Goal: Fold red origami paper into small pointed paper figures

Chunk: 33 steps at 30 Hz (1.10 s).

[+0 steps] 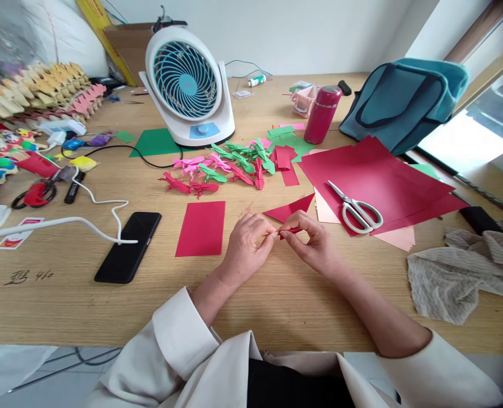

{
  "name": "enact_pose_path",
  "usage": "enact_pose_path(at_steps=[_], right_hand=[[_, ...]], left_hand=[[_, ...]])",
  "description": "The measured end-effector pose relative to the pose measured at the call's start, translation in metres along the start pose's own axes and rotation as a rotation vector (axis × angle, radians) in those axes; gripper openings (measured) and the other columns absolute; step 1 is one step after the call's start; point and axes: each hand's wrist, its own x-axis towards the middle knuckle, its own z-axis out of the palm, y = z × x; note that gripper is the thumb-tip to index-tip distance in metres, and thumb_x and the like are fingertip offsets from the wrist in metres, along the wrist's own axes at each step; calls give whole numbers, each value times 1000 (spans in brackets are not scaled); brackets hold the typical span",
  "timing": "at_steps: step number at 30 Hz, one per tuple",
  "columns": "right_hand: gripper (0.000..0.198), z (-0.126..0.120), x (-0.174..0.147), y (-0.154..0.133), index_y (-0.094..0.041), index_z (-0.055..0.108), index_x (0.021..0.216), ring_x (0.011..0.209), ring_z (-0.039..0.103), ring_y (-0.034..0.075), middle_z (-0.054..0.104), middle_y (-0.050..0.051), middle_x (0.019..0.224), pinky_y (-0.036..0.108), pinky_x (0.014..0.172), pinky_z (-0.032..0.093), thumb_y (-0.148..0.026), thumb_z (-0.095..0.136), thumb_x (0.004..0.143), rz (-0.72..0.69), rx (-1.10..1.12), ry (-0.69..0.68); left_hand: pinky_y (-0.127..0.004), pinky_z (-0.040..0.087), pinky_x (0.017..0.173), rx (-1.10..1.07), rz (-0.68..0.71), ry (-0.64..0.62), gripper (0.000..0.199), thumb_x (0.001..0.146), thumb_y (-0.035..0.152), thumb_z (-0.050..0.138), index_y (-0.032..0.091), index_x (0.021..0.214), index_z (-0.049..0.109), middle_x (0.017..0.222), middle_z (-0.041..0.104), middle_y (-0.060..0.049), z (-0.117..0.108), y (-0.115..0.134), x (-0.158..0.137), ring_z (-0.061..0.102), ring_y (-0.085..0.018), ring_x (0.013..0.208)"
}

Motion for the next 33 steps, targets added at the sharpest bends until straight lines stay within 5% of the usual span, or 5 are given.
enact_pose_path(at_steps=[10, 19, 33], right_hand=[[10, -2, 0, -7, -22, 61, 84, 77, 54, 18, 58, 4, 80, 34, 69, 46, -18, 56, 91, -65, -83, -18], [20, 0, 0, 3, -19, 57, 73, 66, 49, 14, 53, 2, 73, 29, 59, 40, -26, 57, 92, 73, -117, -44], [39, -1, -1, 2, -18, 43, 64, 55, 37, 9, 44, -3, 65, 25, 52, 29, -39, 57, 94, 71, -95, -126]], left_hand=[[-33, 44, 79, 17, 4, -53, 12, 86, 11, 52, 21, 80, 51, 79, 58, -2, 1, 2, -3, 54, -18, 81], [-29, 46, 76, -84, -87, 79, 10, 90, 14, 53, 20, 82, 54, 79, 59, -1, 0, 1, 0, 56, -15, 78], [-22, 45, 69, -428, -387, 47, 14, 90, 25, 59, 17, 79, 59, 75, 62, 1, -4, -5, 2, 57, -11, 70]])
